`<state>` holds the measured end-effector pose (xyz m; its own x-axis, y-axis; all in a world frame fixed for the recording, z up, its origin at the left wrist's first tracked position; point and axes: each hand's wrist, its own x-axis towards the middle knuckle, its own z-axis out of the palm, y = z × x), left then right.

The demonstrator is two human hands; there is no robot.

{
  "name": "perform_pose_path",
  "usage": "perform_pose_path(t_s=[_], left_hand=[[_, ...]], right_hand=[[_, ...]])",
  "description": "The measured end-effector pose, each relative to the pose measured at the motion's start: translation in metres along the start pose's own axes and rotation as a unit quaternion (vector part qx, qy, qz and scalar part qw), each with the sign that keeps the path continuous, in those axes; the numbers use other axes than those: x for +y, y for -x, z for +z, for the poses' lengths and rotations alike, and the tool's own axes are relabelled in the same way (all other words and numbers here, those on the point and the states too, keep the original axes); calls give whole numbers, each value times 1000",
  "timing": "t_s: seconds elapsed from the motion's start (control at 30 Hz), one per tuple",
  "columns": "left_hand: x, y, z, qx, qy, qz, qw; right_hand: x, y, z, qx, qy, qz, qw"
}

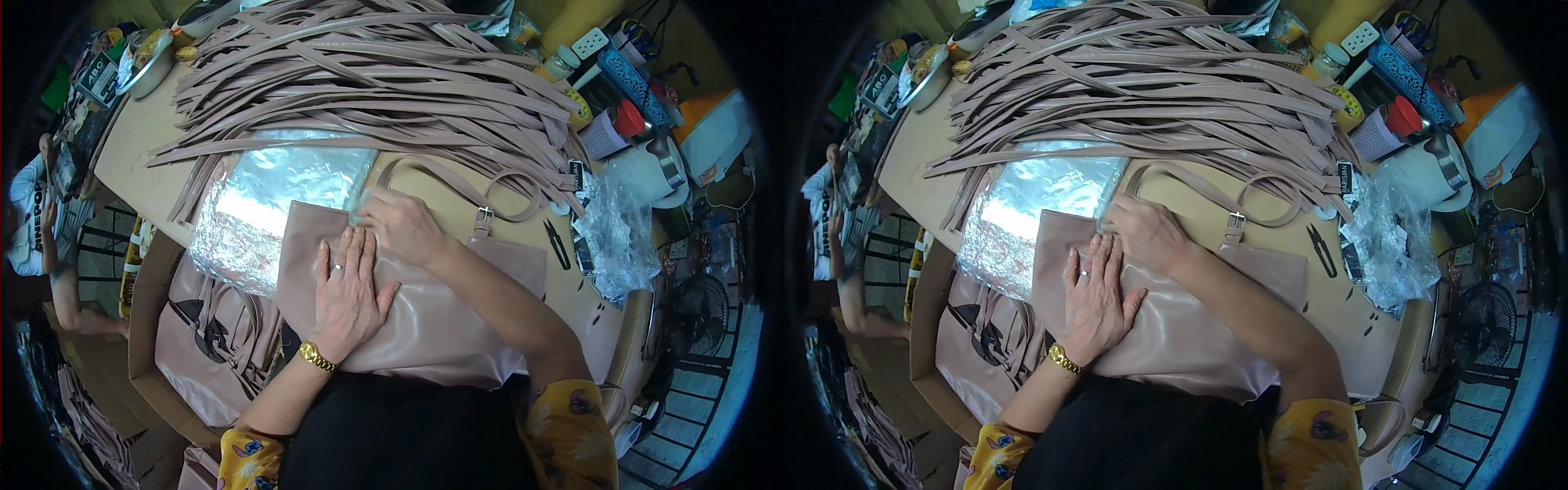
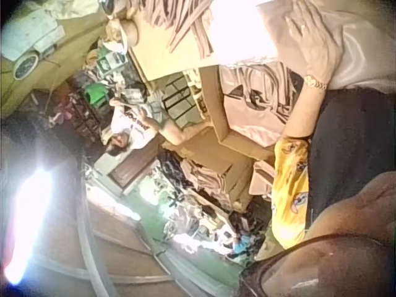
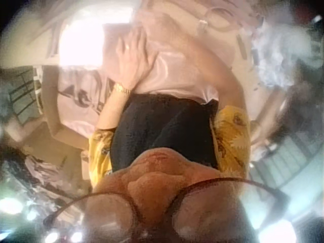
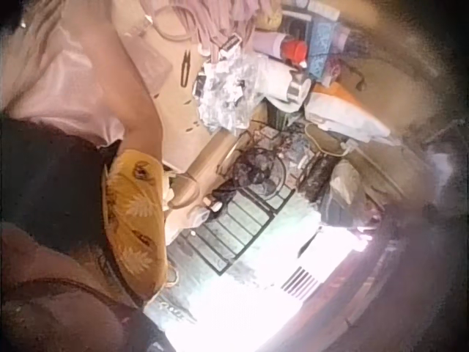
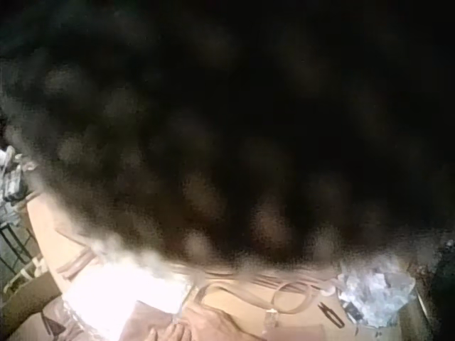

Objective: The person uses a small black tool to trim excess material from the handles of a beige handbag. They then wipe the bag with a cloth, attach a brand tag to the handle, and adjust the bag's position on the table.

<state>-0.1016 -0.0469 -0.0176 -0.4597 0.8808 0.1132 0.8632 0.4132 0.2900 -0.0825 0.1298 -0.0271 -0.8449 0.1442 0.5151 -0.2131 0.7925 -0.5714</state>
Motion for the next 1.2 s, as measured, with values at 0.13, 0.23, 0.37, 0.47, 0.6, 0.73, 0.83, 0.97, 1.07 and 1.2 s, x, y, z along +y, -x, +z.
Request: perform_pose_path(t_s=[0.13, 0.23, 0.37, 0.47, 0.6, 0.73, 0.83, 0.97, 1.07, 1.2], left_hand=[[3, -1, 0, 2, -19, -1, 1000], [5, 0, 1, 4, -18, 0, 1000], [2, 0, 2, 6, -13, 1, 1000], [5, -1, 1, 7, -24, 3, 1000], [7, -3, 0, 9, -18, 0, 1000], [0, 1, 1, 10, -10, 4, 1000], [3, 1, 1, 7, -26, 4, 1000], [9, -3, 3, 10, -38, 4, 999], [9, -1, 4, 9, -54, -7, 998], [7, -2, 7, 32, -55, 3, 998]], right_hand=[[0, 8, -7, 11, 9, 10, 1000], [2, -1, -1, 5, 21, 27, 999], [-4, 16, -11, 16, 11, 31, 999], [-1, 13, -10, 9, 24, 38, 999], [4, -6, 6, 3, 49, 24, 999], [-10, 13, -11, 3, 42, 39, 998], [-2, 31, -17, -15, 49, 49, 997], [5, 17, -4, 40, 42, 29, 998], [10, 9, 13, 48, 59, 24, 997], [2, 30, 0, 55, 112, 22, 992]])
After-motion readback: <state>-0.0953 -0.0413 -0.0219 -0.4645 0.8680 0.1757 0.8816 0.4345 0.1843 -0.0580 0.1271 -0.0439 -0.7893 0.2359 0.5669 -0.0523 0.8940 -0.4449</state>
